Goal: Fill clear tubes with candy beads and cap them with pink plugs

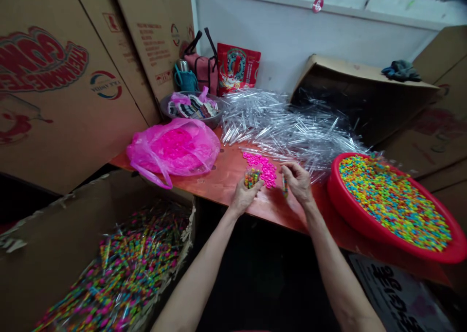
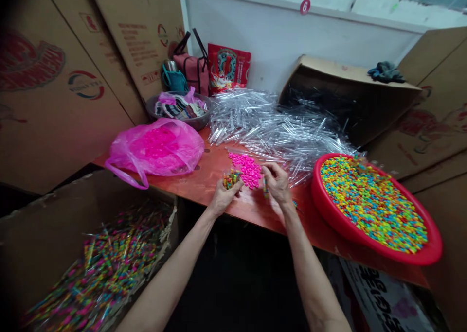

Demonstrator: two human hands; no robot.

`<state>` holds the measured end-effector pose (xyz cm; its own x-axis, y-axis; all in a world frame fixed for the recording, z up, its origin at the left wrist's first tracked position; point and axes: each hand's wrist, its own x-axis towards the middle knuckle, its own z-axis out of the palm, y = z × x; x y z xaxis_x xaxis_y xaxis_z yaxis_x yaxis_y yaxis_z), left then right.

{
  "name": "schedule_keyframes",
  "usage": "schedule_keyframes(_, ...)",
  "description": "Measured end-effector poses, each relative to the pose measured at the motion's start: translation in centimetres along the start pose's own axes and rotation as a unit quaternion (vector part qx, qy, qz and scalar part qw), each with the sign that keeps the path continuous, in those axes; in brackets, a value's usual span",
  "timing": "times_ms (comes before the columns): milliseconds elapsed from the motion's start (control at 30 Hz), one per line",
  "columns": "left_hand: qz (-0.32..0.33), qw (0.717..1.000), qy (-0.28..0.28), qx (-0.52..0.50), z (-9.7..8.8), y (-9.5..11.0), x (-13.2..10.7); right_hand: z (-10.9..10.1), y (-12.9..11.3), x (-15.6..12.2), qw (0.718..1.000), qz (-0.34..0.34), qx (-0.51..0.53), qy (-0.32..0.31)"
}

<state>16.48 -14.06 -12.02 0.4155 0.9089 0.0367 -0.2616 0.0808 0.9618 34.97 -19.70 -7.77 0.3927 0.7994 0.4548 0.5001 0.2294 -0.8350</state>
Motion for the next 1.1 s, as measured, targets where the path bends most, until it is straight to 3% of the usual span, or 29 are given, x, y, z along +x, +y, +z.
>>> schedule_keyframes(100,-0.004,1.0,-0.003,0.013,-0.1,-0.1,0.0,-3.5,1.0,0.3,0.991,-0.013,-0.112,-0.078)
schedule_keyframes(167,-0.008,1.0,-0.002,0.01,-0.1,0.0,0.0,-4.1,1.6,-0.1,0.978,-0.059,-0.169,-0.104)
schedule_keyframes(267,-0.011,1.0,-0.002,-0.001,0.0,0.2,-0.1,-2.8,2.2,-1.1,0.96,-0.108,-0.206,-0.156)
schedule_keyframes(367,-0.01,1.0,-0.004,-0.008,0.1,0.2,-0.1,-0.9,2.5,-1.9,0.956,-0.113,-0.172,-0.21)
schedule_keyframes(467,-0.011,1.0,-0.007,-0.011,0.1,-0.1,0.0,0.0,2.5,-1.8,0.974,-0.08,-0.112,-0.181)
schedule_keyframes(567,-0.016,1.0,-0.013,-0.009,0.1,-0.3,0.0,0.6,1.5,-0.7,0.994,0.021,-0.01,-0.108)
schedule_keyframes(700,-0.001,1.0,-0.015,-0.005,0.2,0.1,-0.1,2.5,-0.9,1.7,0.981,0.119,0.145,-0.046)
schedule_keyframes(867,0.021,1.0,-0.008,-0.009,0.2,0.5,-0.2,4.6,-2.9,3.3,0.974,0.122,0.182,-0.058)
schedule_keyframes(1100,0.033,0.999,-0.011,0.002,0.2,0.2,0.0,4.0,-3.1,1.7,0.985,0.066,0.146,-0.063)
